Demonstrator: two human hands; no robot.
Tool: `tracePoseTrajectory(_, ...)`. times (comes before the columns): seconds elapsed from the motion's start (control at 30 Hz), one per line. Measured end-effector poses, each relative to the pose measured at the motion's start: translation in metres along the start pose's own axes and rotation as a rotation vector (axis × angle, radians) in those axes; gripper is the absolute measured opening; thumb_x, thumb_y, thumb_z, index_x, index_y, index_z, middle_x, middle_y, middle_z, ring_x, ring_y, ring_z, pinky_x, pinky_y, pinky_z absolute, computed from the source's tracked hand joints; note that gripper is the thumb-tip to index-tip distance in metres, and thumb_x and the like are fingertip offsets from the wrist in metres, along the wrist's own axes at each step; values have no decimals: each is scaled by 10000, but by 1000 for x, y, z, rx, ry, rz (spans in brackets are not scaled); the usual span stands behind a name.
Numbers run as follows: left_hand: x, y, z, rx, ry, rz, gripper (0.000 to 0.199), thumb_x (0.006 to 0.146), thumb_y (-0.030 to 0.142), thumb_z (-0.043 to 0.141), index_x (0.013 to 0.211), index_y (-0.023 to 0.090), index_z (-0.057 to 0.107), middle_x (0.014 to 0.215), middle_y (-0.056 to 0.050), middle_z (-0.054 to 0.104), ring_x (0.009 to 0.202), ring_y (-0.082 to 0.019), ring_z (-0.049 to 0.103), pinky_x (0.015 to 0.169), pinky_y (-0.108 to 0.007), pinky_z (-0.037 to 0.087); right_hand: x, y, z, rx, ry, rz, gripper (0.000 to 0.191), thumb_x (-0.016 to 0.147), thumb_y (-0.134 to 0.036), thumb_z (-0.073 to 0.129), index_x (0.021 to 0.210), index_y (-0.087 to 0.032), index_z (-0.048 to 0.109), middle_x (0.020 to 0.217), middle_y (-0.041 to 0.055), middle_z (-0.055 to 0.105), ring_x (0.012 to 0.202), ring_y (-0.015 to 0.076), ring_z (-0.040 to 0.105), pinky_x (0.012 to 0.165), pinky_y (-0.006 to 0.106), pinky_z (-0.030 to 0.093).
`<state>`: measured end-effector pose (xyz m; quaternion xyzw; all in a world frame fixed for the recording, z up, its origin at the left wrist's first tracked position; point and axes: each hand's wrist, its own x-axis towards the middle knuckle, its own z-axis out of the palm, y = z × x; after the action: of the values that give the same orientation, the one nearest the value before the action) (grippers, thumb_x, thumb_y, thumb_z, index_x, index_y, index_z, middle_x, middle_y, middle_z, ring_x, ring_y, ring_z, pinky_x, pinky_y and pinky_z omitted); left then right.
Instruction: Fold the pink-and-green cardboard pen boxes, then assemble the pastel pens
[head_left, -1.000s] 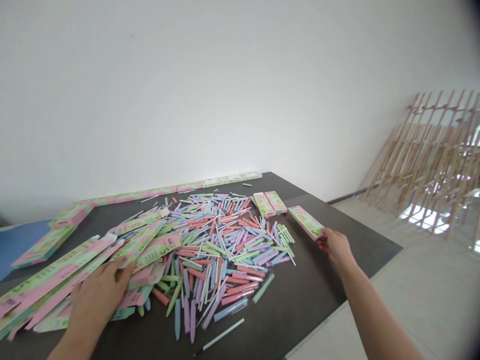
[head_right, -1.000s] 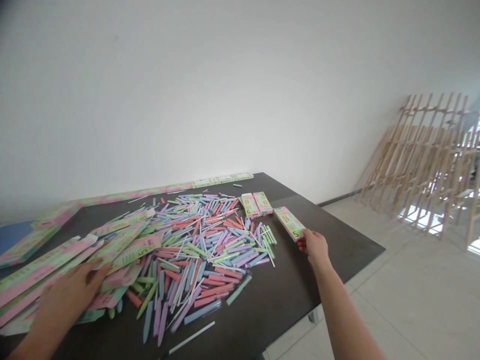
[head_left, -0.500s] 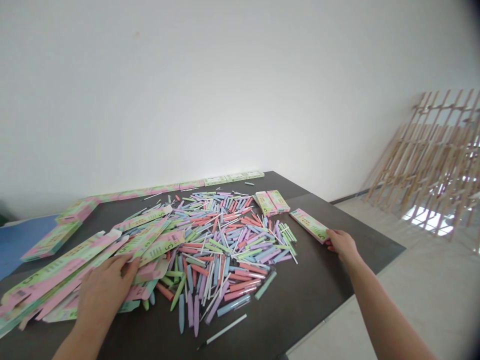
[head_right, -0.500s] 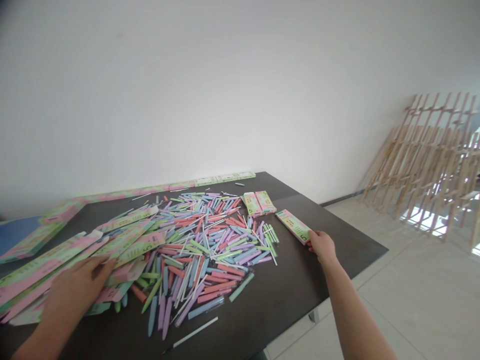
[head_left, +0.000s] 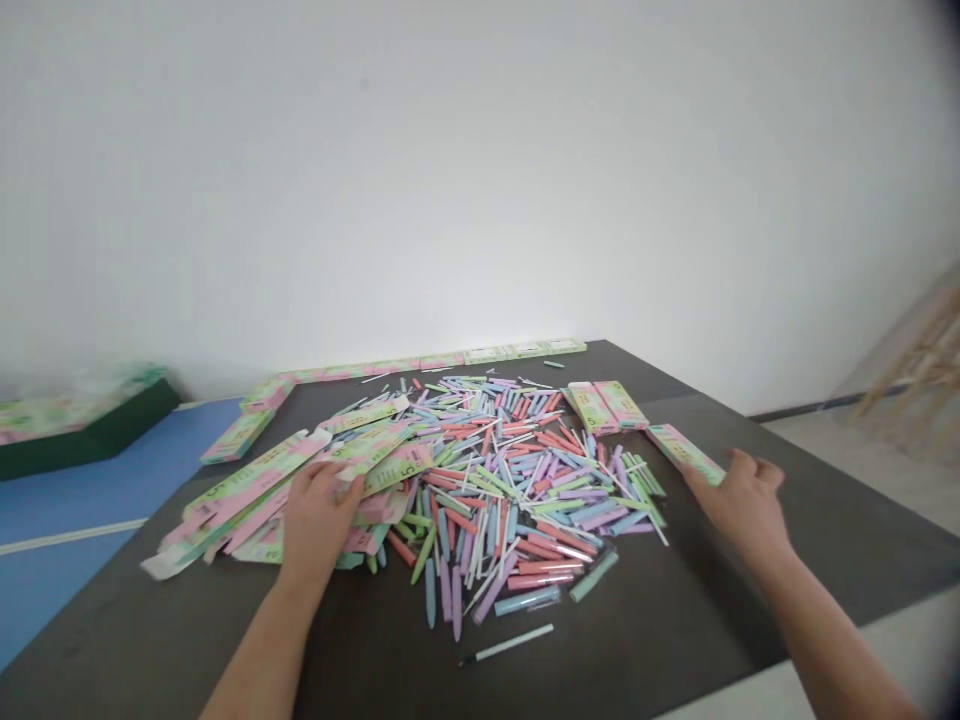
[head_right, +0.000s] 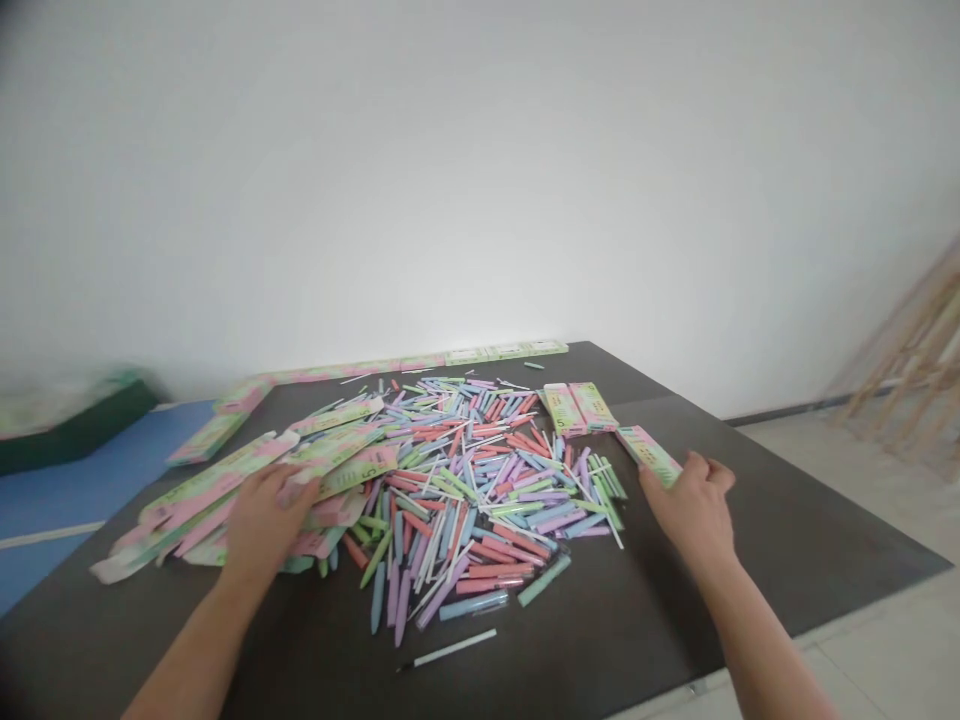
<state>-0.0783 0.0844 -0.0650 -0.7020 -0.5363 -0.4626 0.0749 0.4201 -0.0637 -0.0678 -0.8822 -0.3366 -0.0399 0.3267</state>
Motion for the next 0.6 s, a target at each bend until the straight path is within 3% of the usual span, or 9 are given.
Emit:
tracePoseTrajectory(0.1,-3,2,1,8,48,-47,333,804,436,569,972,159,647,1075,-128,586,1057,-282,577,949,-469,486,-20,-41,2,97,19,-226,593,789,-480,549,1258,-118,510,1285,227,458,1245,384,459,956,469,444)
tracePoseTrajectory(0.17,-5,4,0,-16,73,-70,330,804,424,595,993,158,647,1108,-125,582,1079,-275,580,947,-456,497,-38,-73,7,218,-22,-403,484,805,-435,553,1188,-140,542,1249,191,488,1043,309,584,942,441,459)
tracePoseTrajectory(0.23,-5,7,-3,-59,102,-86,323,801,408,622,1006,159,643,1123,-121,577,1101,-270,576,950,-448,505,-59,-105,16,323,-94,-550,374,844,-406,531,1120,-156,563,1216,175,507,929,260,605,915,437,476)
tracePoseTrajectory(0.4,-4,23,-11,-217,148,-83,320,804,392,647,1043,182,615,1150,-99,544,1110,-223,576,863,-353,568,-107,-166,42,519,-337,-843,298,882,-249,510,1172,-183,521,1260,162,495,1026,259,593,875,455,519)
tracePoseTrajectory(0.6,-9,58,-25,-641,133,-29,340,744,246,732,1061,229,612,1166,-73,532,1174,-216,546,898,-318,555,-124,-198,51,544,-497,-1125,604,869,-269,581,1417,-172,345,1453,167,401,1383,272,342,1114,490,350)
